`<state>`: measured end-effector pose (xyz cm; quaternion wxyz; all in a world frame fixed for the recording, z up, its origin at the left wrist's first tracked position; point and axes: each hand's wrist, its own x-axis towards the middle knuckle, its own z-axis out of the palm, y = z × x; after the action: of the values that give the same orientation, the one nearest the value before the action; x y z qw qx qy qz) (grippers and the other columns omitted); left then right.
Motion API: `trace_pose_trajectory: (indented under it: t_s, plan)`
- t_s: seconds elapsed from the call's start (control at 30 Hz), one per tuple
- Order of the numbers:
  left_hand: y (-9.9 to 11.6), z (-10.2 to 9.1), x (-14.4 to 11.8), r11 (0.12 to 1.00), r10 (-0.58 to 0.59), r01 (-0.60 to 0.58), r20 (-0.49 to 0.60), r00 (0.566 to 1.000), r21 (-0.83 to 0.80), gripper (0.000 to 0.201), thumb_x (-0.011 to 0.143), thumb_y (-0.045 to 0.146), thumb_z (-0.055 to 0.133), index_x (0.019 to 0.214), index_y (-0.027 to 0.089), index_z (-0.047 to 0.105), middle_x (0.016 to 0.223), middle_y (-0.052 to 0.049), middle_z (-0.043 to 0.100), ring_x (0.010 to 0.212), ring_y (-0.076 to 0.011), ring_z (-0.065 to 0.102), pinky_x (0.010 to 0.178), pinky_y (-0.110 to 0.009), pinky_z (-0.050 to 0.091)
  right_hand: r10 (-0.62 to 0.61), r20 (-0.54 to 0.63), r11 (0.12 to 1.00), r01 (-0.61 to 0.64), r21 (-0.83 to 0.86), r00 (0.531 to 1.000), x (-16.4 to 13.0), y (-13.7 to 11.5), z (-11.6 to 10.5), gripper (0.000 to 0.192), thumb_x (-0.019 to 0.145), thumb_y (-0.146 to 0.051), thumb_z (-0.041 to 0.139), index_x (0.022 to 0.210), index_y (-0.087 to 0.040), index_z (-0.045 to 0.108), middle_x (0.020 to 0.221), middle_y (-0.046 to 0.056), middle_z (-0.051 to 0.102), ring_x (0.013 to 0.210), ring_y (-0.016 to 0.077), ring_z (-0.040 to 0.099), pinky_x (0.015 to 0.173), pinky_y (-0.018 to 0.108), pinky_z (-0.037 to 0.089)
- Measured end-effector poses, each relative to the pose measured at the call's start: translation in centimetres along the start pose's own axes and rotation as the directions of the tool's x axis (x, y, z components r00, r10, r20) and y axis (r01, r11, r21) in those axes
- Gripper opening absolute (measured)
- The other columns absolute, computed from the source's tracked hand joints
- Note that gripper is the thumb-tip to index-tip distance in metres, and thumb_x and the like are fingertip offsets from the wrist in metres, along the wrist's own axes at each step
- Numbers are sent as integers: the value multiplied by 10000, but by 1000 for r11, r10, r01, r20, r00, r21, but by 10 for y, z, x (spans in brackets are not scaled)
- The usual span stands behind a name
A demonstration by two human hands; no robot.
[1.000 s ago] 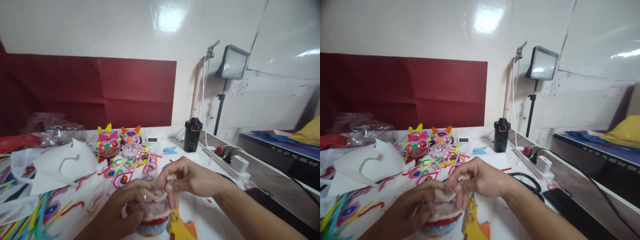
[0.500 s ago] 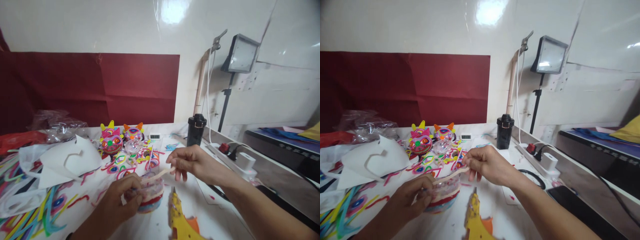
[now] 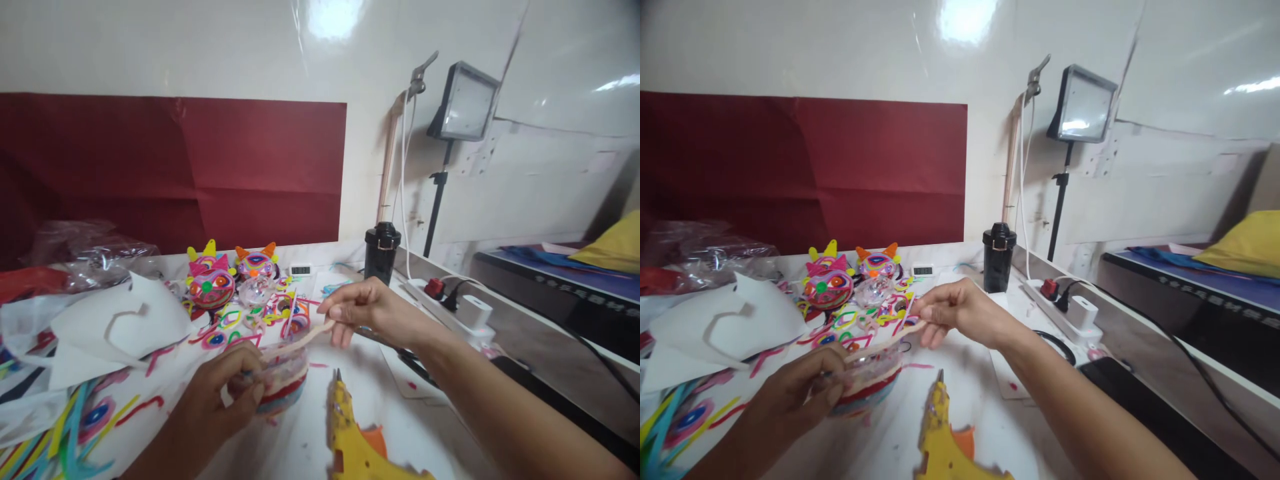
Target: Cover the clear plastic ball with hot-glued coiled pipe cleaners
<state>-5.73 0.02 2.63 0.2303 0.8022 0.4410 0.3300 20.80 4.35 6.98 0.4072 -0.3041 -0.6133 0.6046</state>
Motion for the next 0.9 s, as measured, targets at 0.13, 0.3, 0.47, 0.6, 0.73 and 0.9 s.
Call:
trace_pose_trajectory:
  t_s: [0.13,0.3,0.47,0.6,0.73,0.9]
  plan:
    - [-7,-1,1,1000,-9,9,7,1000,-17,252,895,370,462,704,215,519,737,-6,543,696,-171,520,601,-261,393,21,156,931,37,-362,987,-13,-9,-5,187,789,-297,695,833,-120,733,624,21,691,547,128,675,564,230,554]
    - [-8,-1,0,999,-2,3,25,1000,-51,244,908,360,451,722,215,512,747,-1,530,699,-167,511,614,-267,387,-65,238,645,223,-731,969,-21,-19,-2,183,874,-188,561,801,-105,707,649,43,659,562,133,647,537,215,490]
    - [-8,0,1,998,16,-12,51,999,-60,237,909,357,455,733,214,524,763,-3,552,720,-168,519,624,-261,387,-271,125,506,252,-825,954,-21,-27,5,224,910,-179,516,729,-130,639,614,11,640,529,102,621,502,178,429]
    - [-8,2,0,999,23,-20,78,997,-30,207,903,350,477,754,214,527,773,2,544,719,-161,513,612,-249,387,-367,8,499,205,-842,930,-20,-27,8,256,919,-246,529,694,-149,604,596,-4,630,503,94,585,488,183,399]
    - [-5,4,-1,998,55,-53,91,994,-31,186,897,298,489,730,216,504,753,20,528,692,-142,504,615,-235,388,-484,-28,296,134,-946,875,-15,-16,9,223,908,-163,523,697,-158,591,564,-15,612,484,103,552,490,203,368]
    - [-1,3,-3,996,63,-57,76,995,-73,130,865,257,513,741,220,498,765,23,532,700,-141,508,619,-230,398,-525,-47,108,12,-994,850,-4,6,11,165,890,-118,521,768,-101,630,637,103,668,549,203,603,521,284,352]
